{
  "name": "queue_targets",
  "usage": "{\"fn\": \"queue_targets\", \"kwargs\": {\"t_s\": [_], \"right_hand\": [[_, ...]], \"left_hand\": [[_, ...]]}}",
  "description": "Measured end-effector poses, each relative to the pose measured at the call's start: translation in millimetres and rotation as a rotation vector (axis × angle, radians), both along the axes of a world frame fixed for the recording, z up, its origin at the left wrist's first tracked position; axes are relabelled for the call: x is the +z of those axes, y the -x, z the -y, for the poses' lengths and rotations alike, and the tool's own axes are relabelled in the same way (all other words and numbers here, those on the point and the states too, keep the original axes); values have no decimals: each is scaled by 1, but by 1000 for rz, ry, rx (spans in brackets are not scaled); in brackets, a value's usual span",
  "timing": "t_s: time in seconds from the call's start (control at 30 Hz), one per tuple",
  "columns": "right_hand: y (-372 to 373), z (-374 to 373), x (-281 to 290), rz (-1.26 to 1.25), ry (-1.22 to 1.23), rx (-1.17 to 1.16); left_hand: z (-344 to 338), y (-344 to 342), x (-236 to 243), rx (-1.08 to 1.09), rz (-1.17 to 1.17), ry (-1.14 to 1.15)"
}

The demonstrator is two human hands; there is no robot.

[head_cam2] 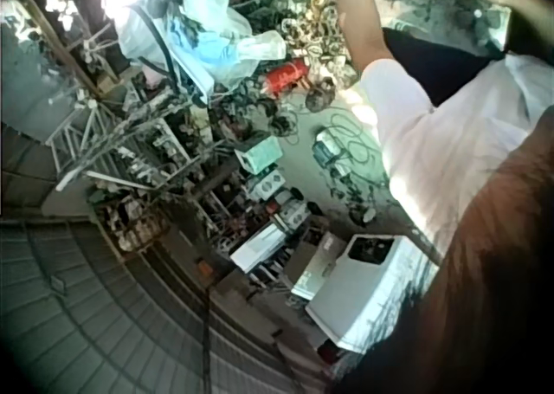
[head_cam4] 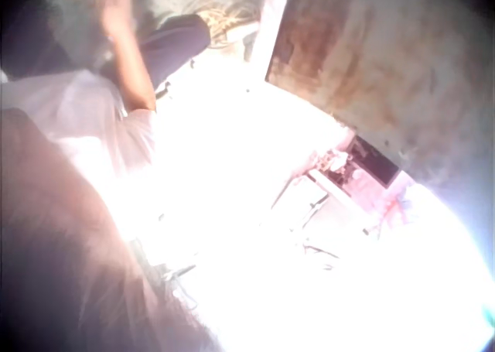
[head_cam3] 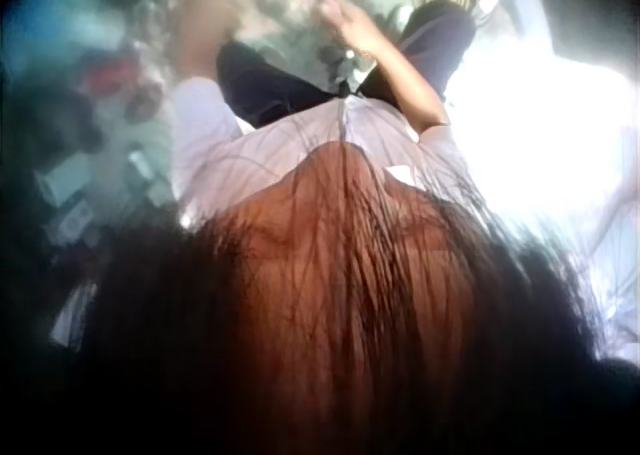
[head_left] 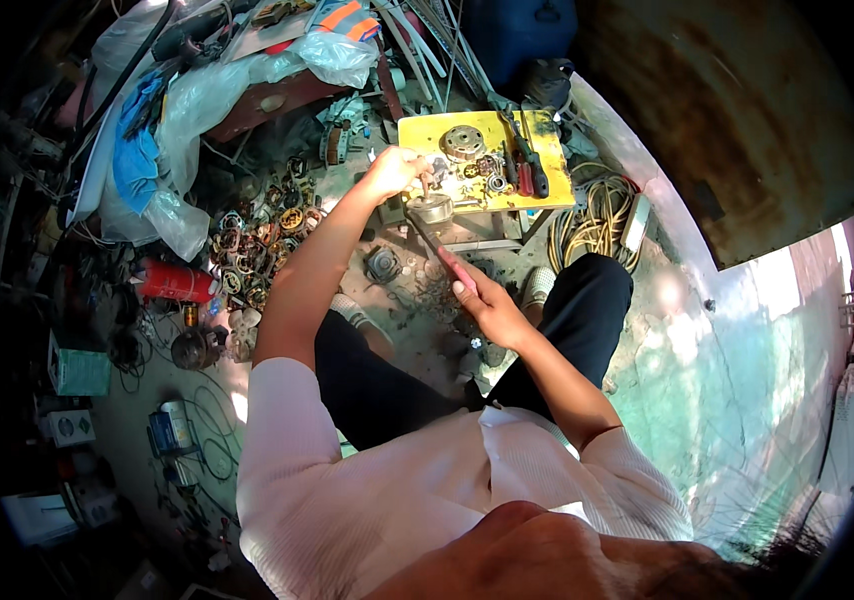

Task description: The person manipulates a small electric motor component by hand, using a screwdriver and pliers to pry and detach pieces, then retrieves another motor part from a pile and continues prying it with a screwdriver.

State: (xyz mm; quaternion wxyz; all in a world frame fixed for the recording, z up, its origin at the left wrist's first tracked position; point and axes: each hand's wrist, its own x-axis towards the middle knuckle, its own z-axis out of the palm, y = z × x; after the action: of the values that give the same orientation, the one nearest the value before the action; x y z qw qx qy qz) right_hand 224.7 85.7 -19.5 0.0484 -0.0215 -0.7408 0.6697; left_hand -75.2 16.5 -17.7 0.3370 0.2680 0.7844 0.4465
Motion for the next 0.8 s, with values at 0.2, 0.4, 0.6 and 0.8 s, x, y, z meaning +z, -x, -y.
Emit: {"fn": "queue_targets", "kwargs": {"t_s": [0.2,0.4,0.6,0.8], "right_hand": [[-35,-21,1,199,68,-112],[-34,-21,-19,175,156,-212],[-25,-21,-32,102,120,-261],[-22,-16,-9,185,240,-276]], "left_hand": [[44,-42,-27,555,439,-343],[61,-82,-58,753,665,-564],[73,-104,-49,851,811,-677],[70,-108,-54,1061,890,-839]]}}
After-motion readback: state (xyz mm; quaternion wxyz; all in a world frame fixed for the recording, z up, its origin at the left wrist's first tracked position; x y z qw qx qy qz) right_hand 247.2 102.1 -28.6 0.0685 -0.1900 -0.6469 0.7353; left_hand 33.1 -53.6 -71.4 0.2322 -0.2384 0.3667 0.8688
